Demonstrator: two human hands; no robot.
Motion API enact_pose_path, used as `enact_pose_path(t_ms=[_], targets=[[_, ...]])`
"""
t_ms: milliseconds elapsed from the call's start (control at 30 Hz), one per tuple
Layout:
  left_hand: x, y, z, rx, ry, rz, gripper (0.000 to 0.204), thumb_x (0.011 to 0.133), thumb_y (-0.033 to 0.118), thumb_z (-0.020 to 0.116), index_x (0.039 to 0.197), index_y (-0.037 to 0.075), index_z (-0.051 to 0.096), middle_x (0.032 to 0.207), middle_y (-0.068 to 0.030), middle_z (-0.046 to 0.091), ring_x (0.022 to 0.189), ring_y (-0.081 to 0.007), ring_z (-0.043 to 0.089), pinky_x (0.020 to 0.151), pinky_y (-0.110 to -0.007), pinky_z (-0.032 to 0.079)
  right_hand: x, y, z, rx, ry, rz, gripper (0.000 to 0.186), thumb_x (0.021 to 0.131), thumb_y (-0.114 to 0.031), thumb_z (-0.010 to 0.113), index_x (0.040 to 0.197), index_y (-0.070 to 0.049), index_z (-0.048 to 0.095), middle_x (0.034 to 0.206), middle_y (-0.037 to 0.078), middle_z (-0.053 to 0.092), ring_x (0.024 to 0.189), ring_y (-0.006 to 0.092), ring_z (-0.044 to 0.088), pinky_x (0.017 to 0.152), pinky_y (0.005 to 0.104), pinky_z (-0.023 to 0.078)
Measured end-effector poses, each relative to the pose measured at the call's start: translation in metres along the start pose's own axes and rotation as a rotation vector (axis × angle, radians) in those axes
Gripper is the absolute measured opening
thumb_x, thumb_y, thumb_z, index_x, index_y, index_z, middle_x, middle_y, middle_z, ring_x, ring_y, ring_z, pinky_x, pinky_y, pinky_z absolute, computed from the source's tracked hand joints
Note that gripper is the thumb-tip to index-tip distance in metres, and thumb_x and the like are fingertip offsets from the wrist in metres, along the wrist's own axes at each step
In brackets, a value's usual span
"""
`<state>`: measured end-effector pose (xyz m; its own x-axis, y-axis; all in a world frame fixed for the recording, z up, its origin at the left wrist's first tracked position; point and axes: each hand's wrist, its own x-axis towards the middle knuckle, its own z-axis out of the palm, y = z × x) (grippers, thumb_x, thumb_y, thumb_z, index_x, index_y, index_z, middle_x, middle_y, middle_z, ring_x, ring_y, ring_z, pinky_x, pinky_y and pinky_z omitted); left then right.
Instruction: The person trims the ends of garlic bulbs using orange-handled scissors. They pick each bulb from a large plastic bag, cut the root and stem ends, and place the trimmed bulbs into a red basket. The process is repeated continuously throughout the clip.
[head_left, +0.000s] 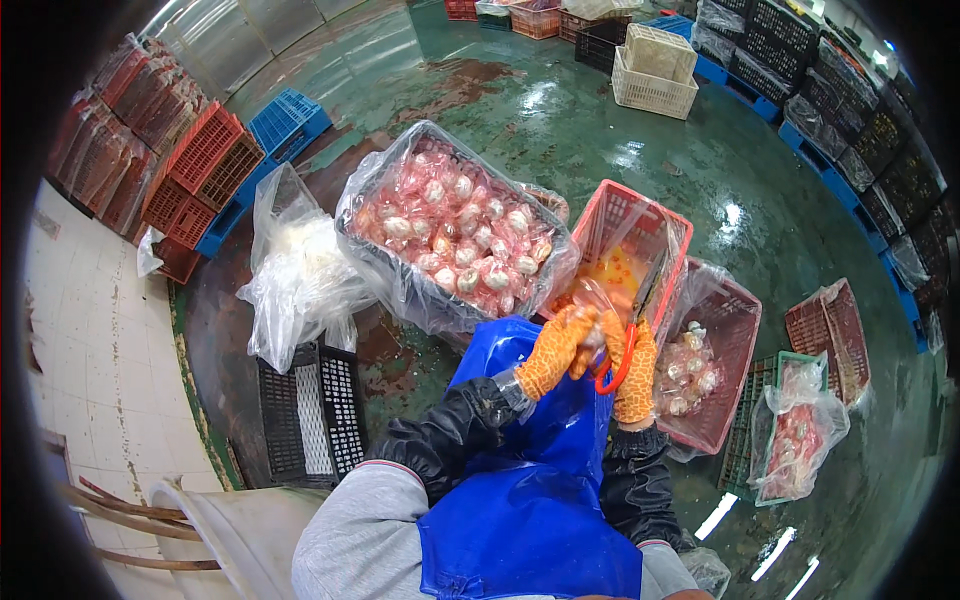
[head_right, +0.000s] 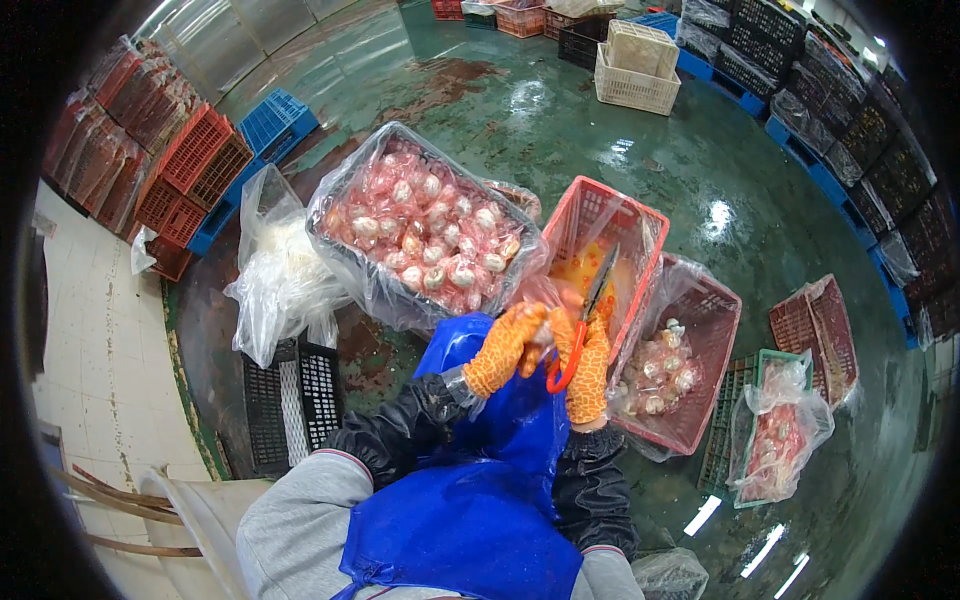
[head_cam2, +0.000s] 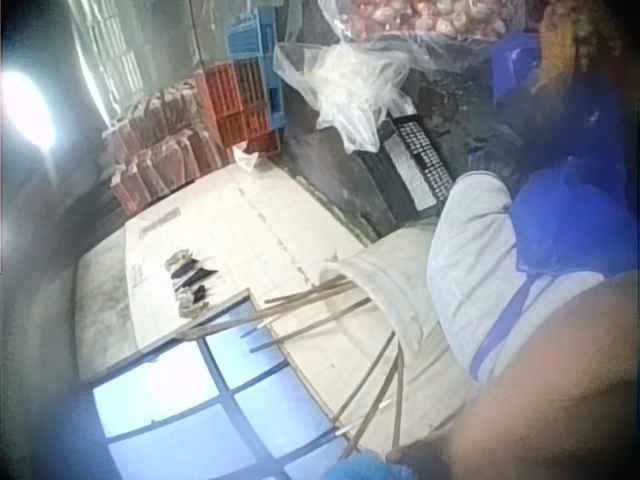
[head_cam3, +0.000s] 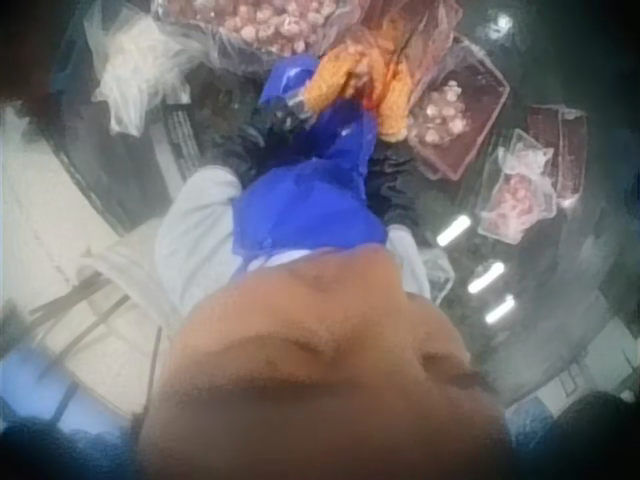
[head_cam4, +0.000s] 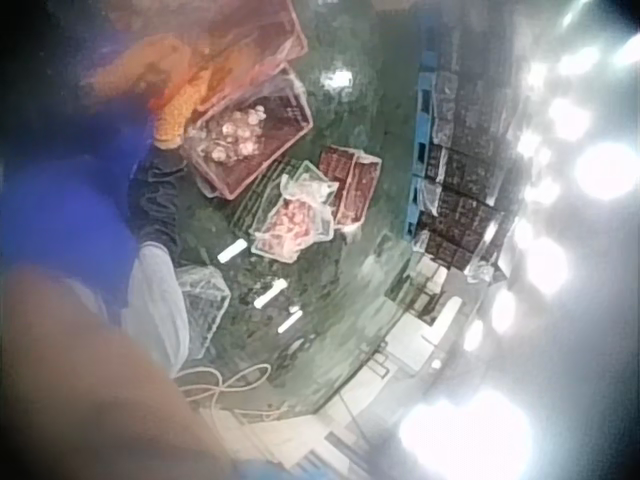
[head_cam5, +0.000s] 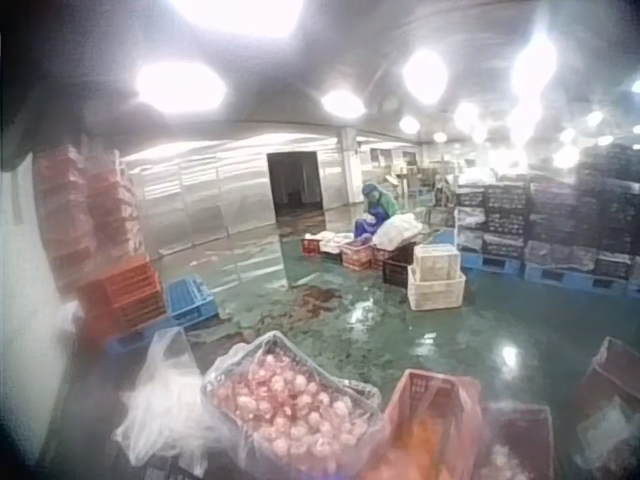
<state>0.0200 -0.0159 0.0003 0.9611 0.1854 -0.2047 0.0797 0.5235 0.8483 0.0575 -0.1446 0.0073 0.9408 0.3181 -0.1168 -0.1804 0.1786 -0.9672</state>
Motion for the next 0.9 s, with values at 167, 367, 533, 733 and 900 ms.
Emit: enact_pose_path(t_ms=[167, 367, 533, 733, 900], targets=[[0.024, 0.023, -0.02, -0.025, 0.302, 0.153, 0.045, 0.098, 0.045, 0.041, 0.079, 0.007, 0.055, 0.05, -0.0047, 0.048, 0.034, -0.0149, 0.043, 0.031, -0.027, 0.032, -0.013, -0.013, 0.0, -0.375, -0.078, -0.142, 0.05, 0.089, -0.022, 0.065, 0.13, -0.001, 0.046, 0.103, 0.008, 0.058, 0.09, 0.0144, 0.056, 0.083, 0.0273, 0.046], [0.026, 0.03, -0.009, -0.102, 0.37, 0.18, 0.05, 0.097, 0.05, 0.039, 0.076, 0.008, 0.055, 0.049, -0.0035, 0.048, 0.038, -0.0138, 0.045, 0.035, -0.026, 0.035, -0.026, -0.013, 0.007, -0.701, -0.224, -0.063, 0.066, 0.078, -0.032, 0.075, 0.128, 0.002, 0.048, 0.109, 0.017, 0.06, 0.098, 0.0257, 0.057, 0.087, 0.0356, 0.045], [0.023, 0.021, 0.0, -0.029, 0.386, 0.158, 0.044, 0.096, 0.049, 0.044, 0.081, 0.009, 0.053, 0.051, -0.0024, 0.049, 0.039, -0.0127, 0.045, 0.036, -0.025, 0.035, -0.026, -0.015, 0.013, -0.635, -0.189, -0.103, 0.06, 0.077, -0.027, 0.076, 0.123, 0.002, 0.052, 0.104, 0.015, 0.061, 0.093, 0.0229, 0.058, 0.083, 0.0336, 0.046], [0.013, 0.015, 0.006, -0.027, 0.309, 0.147, 0.029, 0.094, 0.031, 0.057, 0.109, 0.009, 0.048, 0.062, -0.0006, 0.054, 0.046, -0.0069, 0.049, 0.04, -0.022, 0.039, -0.024, -0.014, 0.011, -0.514, -0.195, -0.101, 0.056, 0.08, -0.026, 0.074, 0.124, 0.0, 0.052, 0.094, 0.009, 0.061, 0.085, 0.0187, 0.057, 0.077, 0.0315, 0.047], [0.016, 0.007, -0.003, -0.013, 0.181, 0.249, 0.024, 0.095, 0.024, 0.056, 0.113, 0.009, 0.049, 0.079, -0.0017, 0.059, 0.061, -0.0069, 0.055, 0.048, -0.022, 0.045, -0.029, -0.039, 0.011, -0.596, -0.279, 0.067, 0.052, 0.087, -0.029, 0.066, 0.128, 0.0, 0.05, 0.105, 0.009, 0.062, 0.095, 0.0178, 0.057, 0.084, 0.0315, 0.046]])
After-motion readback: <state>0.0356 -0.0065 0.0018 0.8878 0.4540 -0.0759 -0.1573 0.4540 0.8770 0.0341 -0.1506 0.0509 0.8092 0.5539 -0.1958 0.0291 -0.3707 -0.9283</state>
